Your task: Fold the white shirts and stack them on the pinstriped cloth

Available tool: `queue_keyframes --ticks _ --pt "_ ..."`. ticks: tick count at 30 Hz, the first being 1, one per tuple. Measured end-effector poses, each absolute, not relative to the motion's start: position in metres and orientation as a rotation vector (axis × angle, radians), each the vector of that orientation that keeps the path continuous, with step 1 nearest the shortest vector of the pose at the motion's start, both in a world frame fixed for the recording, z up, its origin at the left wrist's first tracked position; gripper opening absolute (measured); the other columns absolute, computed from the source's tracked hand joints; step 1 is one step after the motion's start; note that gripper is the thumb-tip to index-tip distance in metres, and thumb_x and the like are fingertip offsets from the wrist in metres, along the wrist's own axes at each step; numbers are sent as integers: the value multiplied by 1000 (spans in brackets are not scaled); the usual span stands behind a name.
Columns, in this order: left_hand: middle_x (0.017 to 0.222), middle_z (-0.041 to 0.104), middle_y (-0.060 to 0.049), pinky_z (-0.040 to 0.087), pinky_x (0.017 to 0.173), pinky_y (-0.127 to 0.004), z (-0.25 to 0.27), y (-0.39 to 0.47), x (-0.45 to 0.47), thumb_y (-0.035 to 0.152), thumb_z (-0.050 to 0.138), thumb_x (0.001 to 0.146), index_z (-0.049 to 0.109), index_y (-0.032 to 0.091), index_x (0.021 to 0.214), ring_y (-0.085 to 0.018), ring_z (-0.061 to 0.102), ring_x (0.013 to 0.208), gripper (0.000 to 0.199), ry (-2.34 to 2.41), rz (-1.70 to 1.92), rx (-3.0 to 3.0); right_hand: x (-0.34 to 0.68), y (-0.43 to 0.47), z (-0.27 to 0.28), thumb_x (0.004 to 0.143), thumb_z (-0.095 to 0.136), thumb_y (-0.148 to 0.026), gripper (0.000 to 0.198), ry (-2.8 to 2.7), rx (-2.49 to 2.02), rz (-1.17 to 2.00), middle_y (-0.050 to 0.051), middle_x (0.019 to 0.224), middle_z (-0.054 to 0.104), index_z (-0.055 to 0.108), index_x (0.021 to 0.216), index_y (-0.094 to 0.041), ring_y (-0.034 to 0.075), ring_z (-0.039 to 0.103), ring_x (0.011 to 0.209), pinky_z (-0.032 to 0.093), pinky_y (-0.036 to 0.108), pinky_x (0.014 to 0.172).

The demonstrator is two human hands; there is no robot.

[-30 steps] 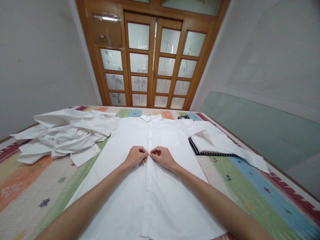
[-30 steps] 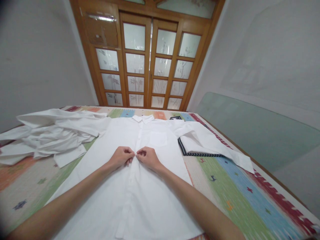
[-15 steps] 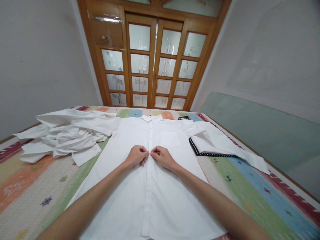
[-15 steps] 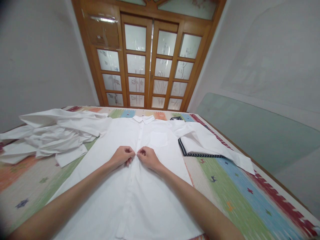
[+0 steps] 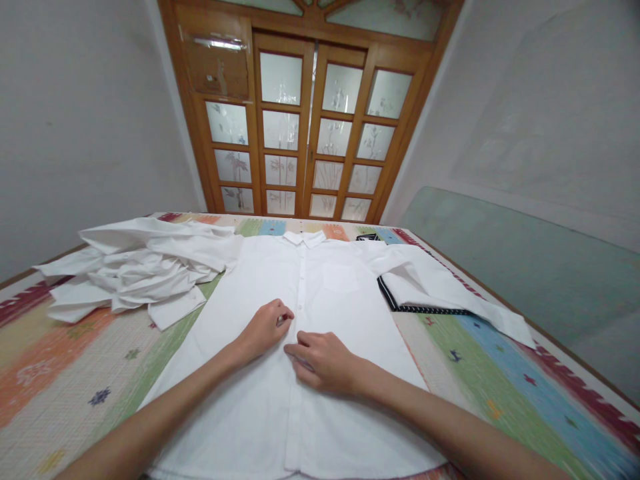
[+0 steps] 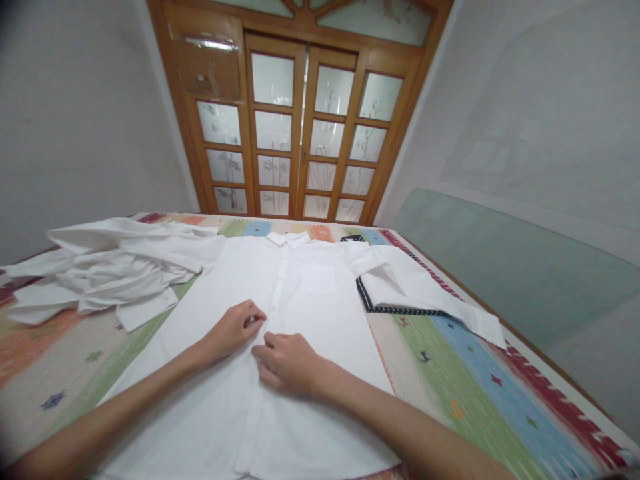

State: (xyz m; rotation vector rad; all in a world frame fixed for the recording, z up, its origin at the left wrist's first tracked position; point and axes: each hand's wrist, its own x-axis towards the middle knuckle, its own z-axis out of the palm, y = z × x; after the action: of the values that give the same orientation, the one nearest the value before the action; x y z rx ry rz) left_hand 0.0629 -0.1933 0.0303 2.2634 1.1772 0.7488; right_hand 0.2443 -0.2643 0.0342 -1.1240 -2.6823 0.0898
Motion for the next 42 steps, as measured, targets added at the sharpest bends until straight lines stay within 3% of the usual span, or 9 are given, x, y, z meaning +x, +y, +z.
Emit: queue_keyframes --ticks 4,8,11,21,29,33,39,42 --pt "91 63 -6 46 80 -30 24 -209 59 18 48 86 72 19 94 -17 59 83 26 1105 722 2321 234 -279 40 90 53 -45 28 -2682 -1290 175 6 84 64 62 91 -19 16 54 64 33 26 56" --pt "93 61 -5 46 81 -30 23 -219 56 21 48 88 73 22 101 -18 58 87 28 1067 701 2316 233 -277 34 79 59 -22 5 -2479 -1369 381 2 74 61 55 77 -19 14 50 60 32 26 58" --pt "93 60 -5 45 80 -28 29 -228 56 24 50 88 75 24 99 -17 57 88 27 998 635 2310 241 -274 29 66 54 -9 16 -2246 -1297 624 -4 64 52 50 76 -21 11 46 57 32 24 56" --pt "92 62 -4 44 78 -28 27 -252 74 19 56 82 68 20 87 -17 57 87 13 890 523 2330 257 -283 14 66 57 -14 25 -1619 -1165 1071 -10 60 42 45 86 -23 7 33 48 24 20 45" --pt "79 63 -2 42 71 -28 28 -247 75 17 57 76 64 19 80 -17 58 75 9 1048 477 2288 256 -285 18 69 61 -16 27 -1658 -1133 1095 -9 61 43 48 91 -23 8 38 49 28 19 45" --pt "83 63 -3 42 71 -28 28 -246 72 20 57 76 64 19 82 -17 57 76 9 1056 485 2299 255 -286 21 69 62 -16 27 -1689 -1131 1091 -7 68 48 51 93 -22 8 43 53 31 19 47" --pt "78 64 -1 42 66 -25 37 -246 68 20 55 78 61 19 78 -15 58 72 6 1021 515 2172 255 -287 20 70 61 -16 26 -1700 -1156 1081 -8 64 46 51 94 -21 8 41 52 31 19 47" --pt "70 63 1 42 57 -24 39 -246 67 23 56 77 60 19 75 -13 58 60 6 1039 519 1975 255 -288 19 71 63 -16 27 -1712 -1173 1058 -9 61 44 52 95 -21 8 40 51 31 19 48"
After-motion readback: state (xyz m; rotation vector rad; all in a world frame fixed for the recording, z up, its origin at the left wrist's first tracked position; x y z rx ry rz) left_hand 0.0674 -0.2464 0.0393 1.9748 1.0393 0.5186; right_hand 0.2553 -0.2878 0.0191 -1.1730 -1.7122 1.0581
